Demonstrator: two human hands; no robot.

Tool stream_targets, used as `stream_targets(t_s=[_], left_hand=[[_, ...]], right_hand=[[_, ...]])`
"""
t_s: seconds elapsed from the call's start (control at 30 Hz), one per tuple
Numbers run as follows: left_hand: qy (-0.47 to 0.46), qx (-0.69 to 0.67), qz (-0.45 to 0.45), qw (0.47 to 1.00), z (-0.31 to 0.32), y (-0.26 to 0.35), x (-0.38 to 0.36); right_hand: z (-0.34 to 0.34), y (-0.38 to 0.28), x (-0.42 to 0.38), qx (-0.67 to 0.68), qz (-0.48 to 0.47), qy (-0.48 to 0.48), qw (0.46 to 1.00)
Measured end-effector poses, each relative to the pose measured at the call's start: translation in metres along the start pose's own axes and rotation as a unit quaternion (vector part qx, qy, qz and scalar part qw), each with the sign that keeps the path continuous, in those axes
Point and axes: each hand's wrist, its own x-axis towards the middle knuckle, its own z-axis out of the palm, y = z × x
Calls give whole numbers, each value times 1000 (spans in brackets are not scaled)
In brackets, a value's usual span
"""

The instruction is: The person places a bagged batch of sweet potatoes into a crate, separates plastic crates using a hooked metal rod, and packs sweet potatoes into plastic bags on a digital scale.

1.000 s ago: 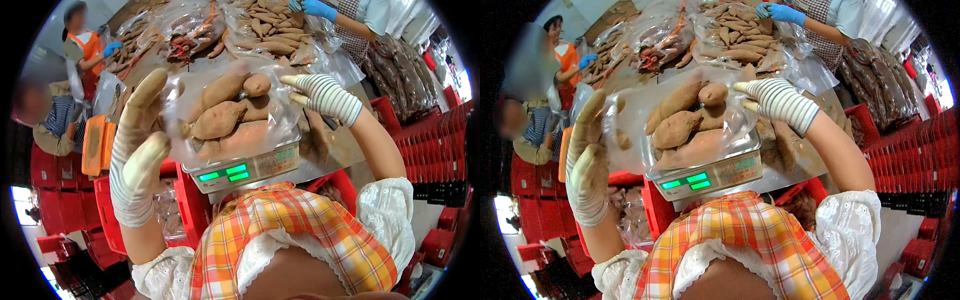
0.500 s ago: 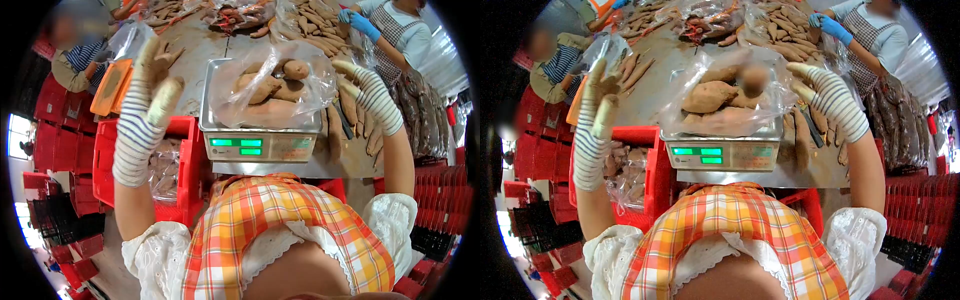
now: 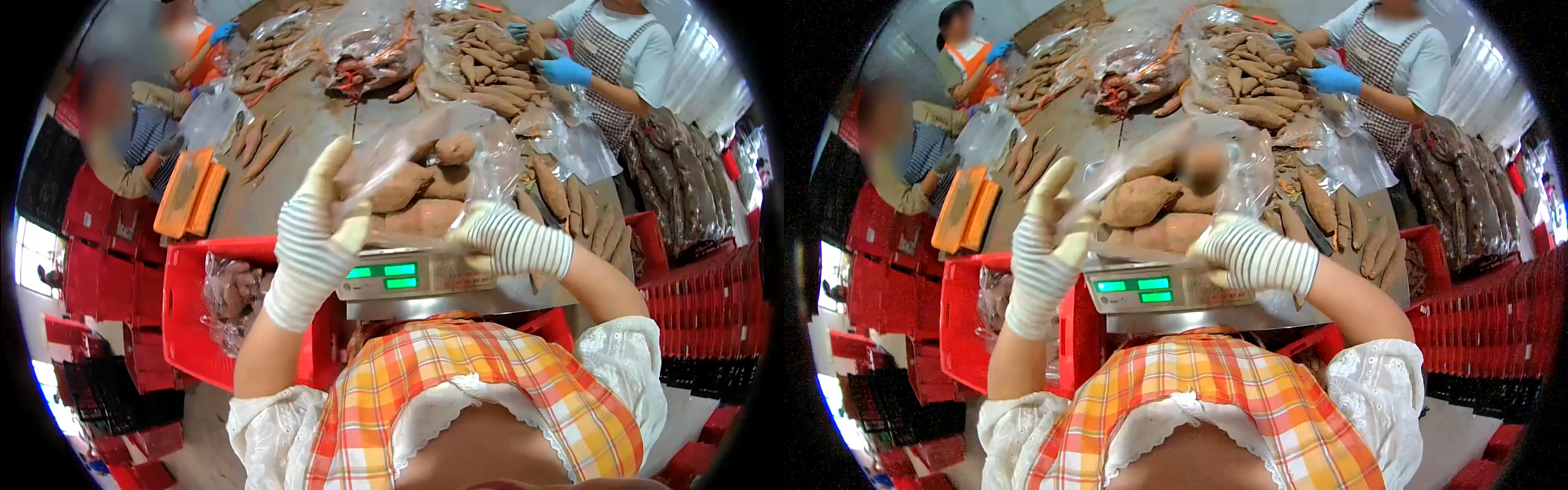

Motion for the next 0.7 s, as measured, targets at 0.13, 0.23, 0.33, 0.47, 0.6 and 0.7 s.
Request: stream_targets(t_s=[0.13,0.23,0.33,0.47,0.6,0.7], left_hand=[[7,-323,-92,942,-14,28,-9],[6,-373,-116,920,-19,21,-13],[61,-343,-140,927,-5,33,-10],[4,-41,156,987,-9,-14,-9],[-14,-72,111,991,-6,-23,7],[-90,-267,-28,959,11,1,23]], right_hand=[[-13,-26,-20,99,119,-37,987],[-20,-13,-11,120,168,198,958],[-33,22,9,-64,176,330,925],[10,73,18,-155,235,355,891],[22,69,6,-32,247,441,862],[14,71,-10,219,264,544,766]])
